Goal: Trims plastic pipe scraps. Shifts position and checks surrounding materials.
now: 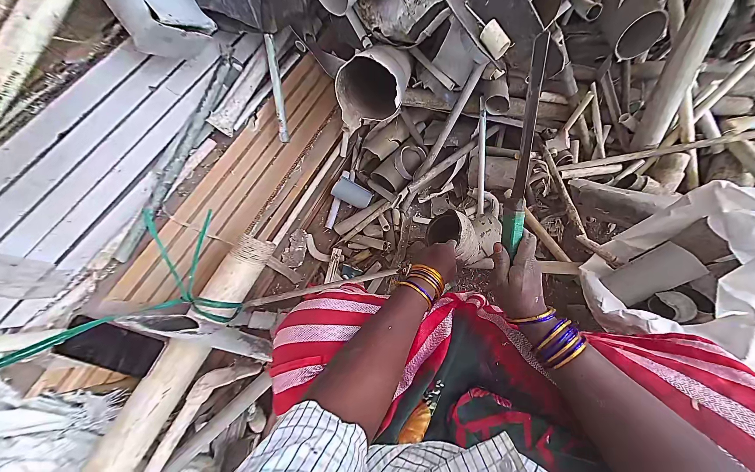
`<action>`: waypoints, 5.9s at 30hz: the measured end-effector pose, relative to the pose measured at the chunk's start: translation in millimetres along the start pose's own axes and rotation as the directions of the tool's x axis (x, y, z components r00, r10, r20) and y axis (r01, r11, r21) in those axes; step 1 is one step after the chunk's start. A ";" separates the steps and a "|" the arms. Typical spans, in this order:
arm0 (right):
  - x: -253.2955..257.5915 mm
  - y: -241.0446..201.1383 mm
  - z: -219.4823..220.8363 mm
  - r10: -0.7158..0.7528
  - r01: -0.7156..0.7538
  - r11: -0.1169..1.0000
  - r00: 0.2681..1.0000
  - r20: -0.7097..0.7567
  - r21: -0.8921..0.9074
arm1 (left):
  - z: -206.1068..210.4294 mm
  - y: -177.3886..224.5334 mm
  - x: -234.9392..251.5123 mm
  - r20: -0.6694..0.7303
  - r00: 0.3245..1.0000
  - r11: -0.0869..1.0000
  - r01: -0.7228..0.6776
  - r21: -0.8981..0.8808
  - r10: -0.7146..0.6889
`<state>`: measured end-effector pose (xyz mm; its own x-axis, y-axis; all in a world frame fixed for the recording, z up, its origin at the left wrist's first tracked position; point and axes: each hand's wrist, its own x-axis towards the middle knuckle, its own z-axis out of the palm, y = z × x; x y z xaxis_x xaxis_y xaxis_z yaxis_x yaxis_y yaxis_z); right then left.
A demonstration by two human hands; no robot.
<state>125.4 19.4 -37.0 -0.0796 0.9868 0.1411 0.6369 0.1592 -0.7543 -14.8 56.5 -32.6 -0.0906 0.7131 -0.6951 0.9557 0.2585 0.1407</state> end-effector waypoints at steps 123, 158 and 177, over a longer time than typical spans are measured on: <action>19.5 19.2 -18.8 0.558 -0.360 0.828 0.615 0.557 -0.431 | 11.6 33.5 0.2 -0.036 0.998 0.998 0.060 -0.006 -0.060; -7.6 11.2 -7.5 0.391 -0.256 0.886 0.861 0.326 -0.387 | 23.7 -12.1 -29.1 -0.055 0.998 0.952 -0.039 -0.302 0.023; -70.3 23.6 -61.5 0.476 -0.229 0.851 0.717 0.510 -0.473 | 69.9 9.9 -31.1 -0.067 0.998 0.989 0.001 -0.150 -0.011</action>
<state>193.3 -48.0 -25.4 -0.1446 0.7982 -0.5848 0.9227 -0.1047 -0.3710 17.1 -8.7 -58.8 -0.1200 0.7519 -0.6483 0.9026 0.3545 0.2442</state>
